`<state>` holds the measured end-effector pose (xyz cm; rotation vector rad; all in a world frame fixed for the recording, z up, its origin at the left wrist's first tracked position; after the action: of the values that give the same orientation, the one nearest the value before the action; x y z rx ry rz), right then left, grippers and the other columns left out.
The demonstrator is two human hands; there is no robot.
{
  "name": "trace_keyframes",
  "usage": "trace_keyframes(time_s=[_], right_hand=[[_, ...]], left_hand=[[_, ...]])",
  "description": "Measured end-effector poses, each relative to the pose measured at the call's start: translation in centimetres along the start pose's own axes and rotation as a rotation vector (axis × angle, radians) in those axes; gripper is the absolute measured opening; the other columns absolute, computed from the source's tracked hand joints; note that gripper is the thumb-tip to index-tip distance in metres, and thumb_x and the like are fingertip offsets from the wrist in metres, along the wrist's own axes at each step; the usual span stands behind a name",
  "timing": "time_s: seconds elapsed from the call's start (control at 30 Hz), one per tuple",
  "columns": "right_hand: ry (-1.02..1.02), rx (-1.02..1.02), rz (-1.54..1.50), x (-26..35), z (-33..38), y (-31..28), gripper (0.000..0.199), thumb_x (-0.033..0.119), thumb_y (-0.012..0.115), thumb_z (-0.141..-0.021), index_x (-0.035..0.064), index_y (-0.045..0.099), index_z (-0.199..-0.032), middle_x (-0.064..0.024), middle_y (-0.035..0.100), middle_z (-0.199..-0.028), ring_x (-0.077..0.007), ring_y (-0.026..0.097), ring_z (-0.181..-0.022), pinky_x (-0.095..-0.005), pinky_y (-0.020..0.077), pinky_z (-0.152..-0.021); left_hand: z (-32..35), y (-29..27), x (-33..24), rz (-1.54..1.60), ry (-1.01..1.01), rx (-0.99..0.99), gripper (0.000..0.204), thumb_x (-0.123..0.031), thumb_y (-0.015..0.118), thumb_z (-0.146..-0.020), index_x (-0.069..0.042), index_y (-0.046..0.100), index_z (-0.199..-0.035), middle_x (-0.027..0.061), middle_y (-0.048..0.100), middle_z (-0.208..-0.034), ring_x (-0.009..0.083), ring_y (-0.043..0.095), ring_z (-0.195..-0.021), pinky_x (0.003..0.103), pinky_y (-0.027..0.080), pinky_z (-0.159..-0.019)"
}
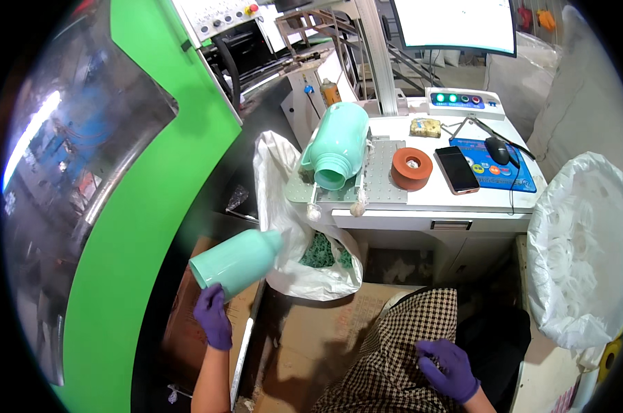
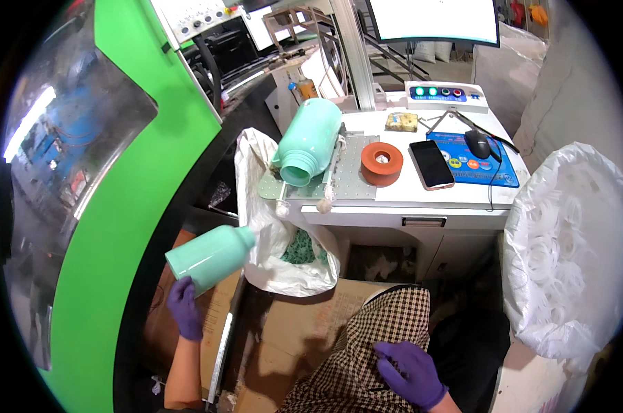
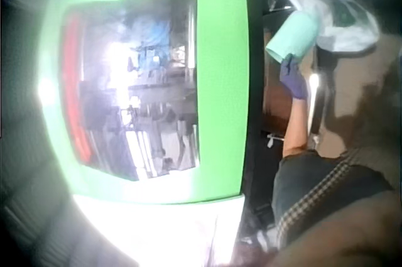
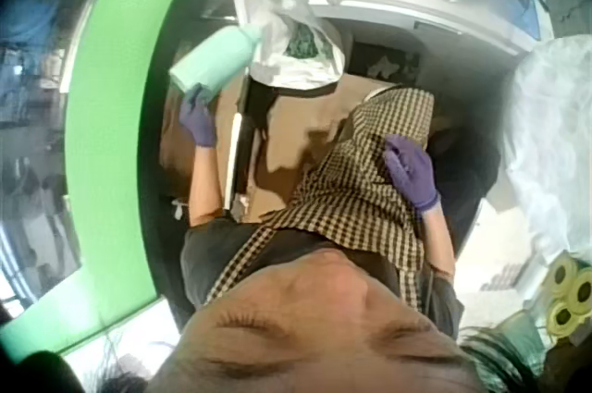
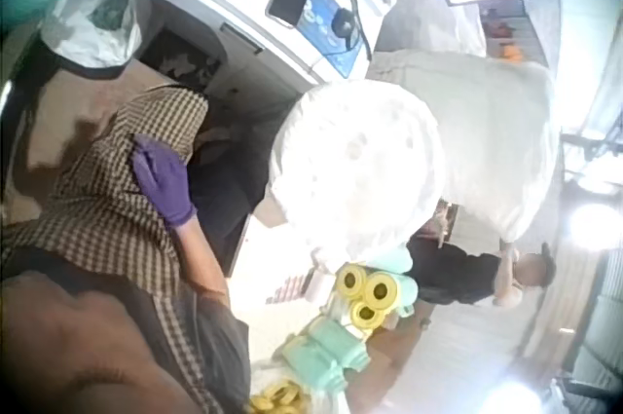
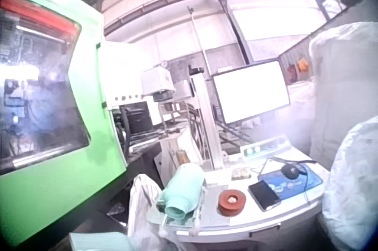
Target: The person sits on the floor and repeatedly picks up light green plastic containers and yellow lids. They wipe the containers with a white cloth, attach the lids, and place the finished units into a white bag. The process is repeated for multiple containers.
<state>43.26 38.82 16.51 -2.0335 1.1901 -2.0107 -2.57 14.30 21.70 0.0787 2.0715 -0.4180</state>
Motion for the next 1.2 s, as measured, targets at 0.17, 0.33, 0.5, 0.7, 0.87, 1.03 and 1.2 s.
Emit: trace_keyframes(time_s=[0.17,0.33,0.5,0.7,0.87,1.03,1.2], right_hand=[[0.167,-0.191,-1.244,0.7,-4.0,1.6,0.066,0.029,0.06,-0.103,0.0114,0.028,-0.158,-0.0084,0.053,-0.139,-0.0211,0.053,-0.124,-0.0369,0.0505,-0.098],[0.149,-0.489,-1.336,-3.5,-3.5,1.1,0.059,0.039,0.047,-0.108,0.0083,0.033,-0.156,-0.0099,0.054,-0.139,-0.0202,0.055,-0.125,-0.0355,0.0432,-0.109],[0.171,-0.618,-1.098,-4.2,0.3,-0.9,0.06,0.039,0.044,-0.108,0.0036,0.032,-0.155,-0.0105,0.054,-0.139,-0.0194,0.054,-0.125,-0.0352,0.0421,-0.109],[0.098,-0.564,-0.778,-1.9,1.5,-3.7,0.06,0.039,0.042,-0.107,0.0028,0.031,-0.155,-0.0119,0.055,-0.138,-0.0206,0.054,-0.126,-0.0344,0.0404,-0.109],[0.146,-0.544,-0.9,-1.7,1.6,-4.4,0.058,0.04,0.04,-0.108,0.0008,0.036,-0.151,-0.0115,0.056,-0.135,-0.0214,0.055,-0.124,-0.0347,0.0413,-0.108],[0.21,-0.512,-0.913,-3.5,1.9,-2.7,0.051,0.042,0.041,-0.109,0.0028,0.046,-0.141,-0.0097,0.058,-0.127,-0.0191,0.058,-0.114,-0.0343,0.0473,-0.099],[0.297,-0.544,-0.974,-3.3,1.9,-1.7,0.053,0.045,0.037,-0.109,0.0042,0.048,-0.141,-0.0081,0.062,-0.121,-0.015,0.062,-0.103,-0.0281,0.0537,-0.082]], left_hand=[[8.0,4.0,-15.3,0.031,0.666,0.444,0.013,0.004,0.072,-0.075,-0.008,0.075,-0.08,0.0097,0.075,-0.1,0.0347,0.07,-0.099,0.044,0.05,-0.098],[14.6,9.0,-11.7,-0.26,1.124,0.862,0.013,-0.014,0.073,-0.076,-0.015,0.072,-0.089,0.0017,0.074,-0.1,0.0228,0.07,-0.103,0.052,0.047,-0.105],[15.8,14.3,-11.5,-0.285,1.02,0.897,0.031,-0.015,0.071,-0.081,-0.012,0.071,-0.112,0.005,0.07,-0.12,0.0259,0.066,-0.115,0.044,0.049,-0.105],[15.1,17.6,-9.9,0.032,0.373,1.088,0.045,-0.017,0.07,-0.089,-0.001,0.06,-0.13,0.0169,0.065,-0.125,0.0366,0.062,-0.116,0.043,0.049,-0.102],[15.1,17.0,-9.4,-0.003,0.392,0.993,0.04,-0.011,0.073,-0.086,0.0,0.064,-0.124,0.0163,0.069,-0.119,0.0349,0.067,-0.105,0.041,0.054,-0.094],[14.4,15.8,-8.8,0.237,0.409,0.707,0.003,0.0,0.074,-0.079,0.0,0.077,-0.08,0.0115,0.073,-0.082,0.0199,0.069,-0.075,0.032,0.054,-0.068],[14.2,15.2,-9.0,0.219,0.277,0.756,0.006,0.003,0.072,-0.078,0.0,0.077,-0.082,0.0124,0.074,-0.089,0.022,0.071,-0.08,0.031,0.055,-0.074]])
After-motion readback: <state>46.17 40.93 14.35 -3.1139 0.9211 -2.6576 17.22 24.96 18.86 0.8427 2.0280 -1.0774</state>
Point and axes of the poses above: each hand's wrist, its own z-axis away from the middle knuckle, its own y-axis out of the palm, x = y × z, the point moved 6 cm from there along -z, towards the middle knuckle
